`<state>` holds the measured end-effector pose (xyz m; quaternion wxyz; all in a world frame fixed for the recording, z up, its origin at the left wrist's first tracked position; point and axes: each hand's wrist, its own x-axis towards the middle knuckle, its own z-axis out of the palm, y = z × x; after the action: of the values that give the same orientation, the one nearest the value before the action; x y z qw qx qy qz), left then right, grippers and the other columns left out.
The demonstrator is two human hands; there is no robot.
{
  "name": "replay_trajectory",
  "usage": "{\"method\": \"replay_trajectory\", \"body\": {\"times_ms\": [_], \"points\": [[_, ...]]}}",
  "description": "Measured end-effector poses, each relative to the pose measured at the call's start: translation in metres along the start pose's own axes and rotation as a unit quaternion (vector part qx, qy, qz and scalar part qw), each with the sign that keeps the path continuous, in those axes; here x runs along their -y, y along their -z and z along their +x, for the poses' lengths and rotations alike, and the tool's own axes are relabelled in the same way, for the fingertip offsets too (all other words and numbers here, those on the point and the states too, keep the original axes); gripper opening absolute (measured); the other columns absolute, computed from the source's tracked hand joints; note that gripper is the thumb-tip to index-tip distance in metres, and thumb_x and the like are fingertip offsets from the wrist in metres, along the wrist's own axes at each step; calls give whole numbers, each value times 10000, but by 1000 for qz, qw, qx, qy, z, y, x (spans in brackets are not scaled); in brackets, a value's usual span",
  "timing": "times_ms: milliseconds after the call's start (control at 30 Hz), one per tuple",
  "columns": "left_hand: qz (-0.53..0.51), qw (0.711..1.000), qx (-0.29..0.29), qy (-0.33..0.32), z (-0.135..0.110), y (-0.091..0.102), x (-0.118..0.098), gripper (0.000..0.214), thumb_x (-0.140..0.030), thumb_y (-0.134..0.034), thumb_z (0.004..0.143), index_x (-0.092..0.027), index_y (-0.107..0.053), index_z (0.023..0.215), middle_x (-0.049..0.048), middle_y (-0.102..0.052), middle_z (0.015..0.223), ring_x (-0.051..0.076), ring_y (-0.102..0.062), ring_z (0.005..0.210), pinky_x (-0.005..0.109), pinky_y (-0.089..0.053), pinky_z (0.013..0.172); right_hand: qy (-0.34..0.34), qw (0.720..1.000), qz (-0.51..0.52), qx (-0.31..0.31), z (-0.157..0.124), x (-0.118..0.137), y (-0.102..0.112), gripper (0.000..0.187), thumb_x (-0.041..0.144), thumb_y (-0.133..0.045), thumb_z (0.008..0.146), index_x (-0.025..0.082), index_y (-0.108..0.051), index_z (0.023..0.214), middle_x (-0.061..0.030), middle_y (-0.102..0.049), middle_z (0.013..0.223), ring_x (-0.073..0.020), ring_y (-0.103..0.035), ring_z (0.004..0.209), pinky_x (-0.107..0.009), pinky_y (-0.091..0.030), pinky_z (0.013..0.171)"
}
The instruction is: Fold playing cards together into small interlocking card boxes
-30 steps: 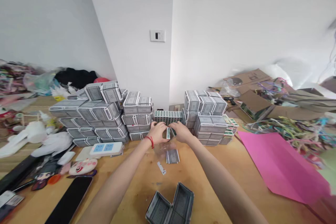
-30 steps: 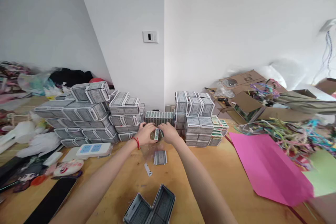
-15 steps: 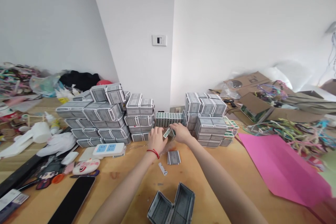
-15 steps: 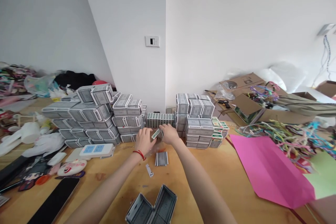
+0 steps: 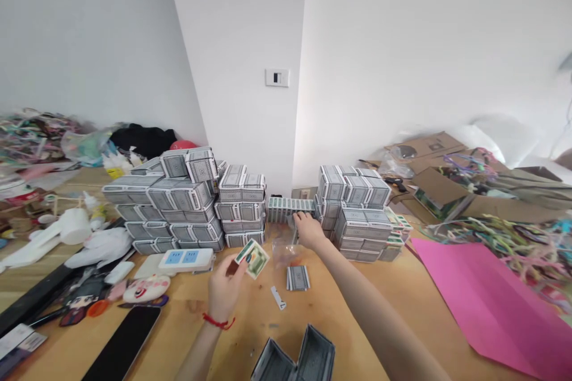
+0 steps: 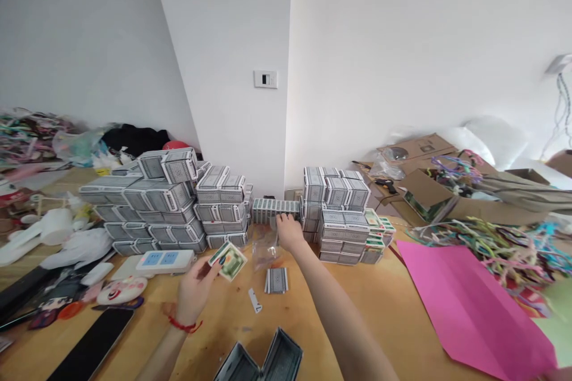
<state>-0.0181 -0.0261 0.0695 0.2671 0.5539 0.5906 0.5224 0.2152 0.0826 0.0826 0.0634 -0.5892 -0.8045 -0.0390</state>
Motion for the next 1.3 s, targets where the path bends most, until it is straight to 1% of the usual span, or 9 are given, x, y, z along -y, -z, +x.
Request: {"method": "replay_trajectory", "body": {"times_ms": [233,367,467,500,567,667,733,1000,1300], "points": [[-124,981,14,146,-29,11,37,353,-426,-650,550,-135,-628,748,37,-665,721,182,-599,668,251,-482,596,-11,999,-4,-38,-6,5,0,486,12,-442,704,186,-417,1157,-142,-427,1202,-245,-432,1030,-311,-430,707],[-210,955,50,203,-32,0,39,391,-423,-680,523,-133,-605,776,-13,-601,548,117,-517,434,224,-438,425,-64,987,86,-118,-25,5,-11,416,70,-410,760,196,-436,1155,-127,-465,1160,-215,-482,995,-297,-431,726],[-287,921,101,241,-29,-15,36,414,-403,-686,543,-140,-584,846,-16,-597,542,128,-545,451,258,-482,463,-133,902,375,-166,-49,5,-30,257,272,-450,778,177,-557,992,-73,-594,878,-175,-570,734,-266,-449,617],[-300,914,111,249,-28,-22,34,432,-394,-688,550,-140,-580,882,-15,-598,542,134,-559,464,271,-495,484,-160,855,472,-144,-58,5,-38,273,357,-444,779,161,-590,899,-59,-607,765,-164,-564,620,-263,-444,555],[-320,901,129,263,-25,-38,32,503,-383,-695,553,-137,-569,973,2,-624,592,141,-579,487,297,-516,520,-172,824,527,-112,-78,9,-52,461,475,-285,824,138,-600,818,-58,-608,674,-124,-498,430,-248,-405,414],[-348,883,165,269,-23,-65,27,584,-362,-696,574,-127,-532,1083,34,-654,659,148,-607,533,301,-529,559,-199,666,717,-52,-106,19,-65,543,602,-328,764,138,-592,863,-43,-596,628,-112,-476,392,-222,-356,348],[-358,877,173,269,-24,-80,25,590,-362,-691,587,-126,-533,1104,34,-655,655,142,-612,536,297,-534,573,-201,616,759,-51,-120,25,-66,541,620,-392,734,139,-598,868,-6,-543,519,-116,-479,405,-215,-369,369],[-395,847,266,237,-29,-85,31,546,-310,-683,623,-148,-538,1124,102,-659,912,153,-633,643,306,-530,641,-178,650,733,-92,-130,25,-62,410,438,-643,634,154,-611,929,-32,-619,710,-118,-517,526,-192,-367,418],[-369,887,216,174,-29,-90,32,437,-293,-692,604,-146,-589,1002,98,-618,1030,207,-601,890,358,-487,810,-183,658,720,-120,-134,26,-66,313,333,-691,577,166,-660,839,-39,-651,751,-146,-527,562,-257,-431,523]]}}
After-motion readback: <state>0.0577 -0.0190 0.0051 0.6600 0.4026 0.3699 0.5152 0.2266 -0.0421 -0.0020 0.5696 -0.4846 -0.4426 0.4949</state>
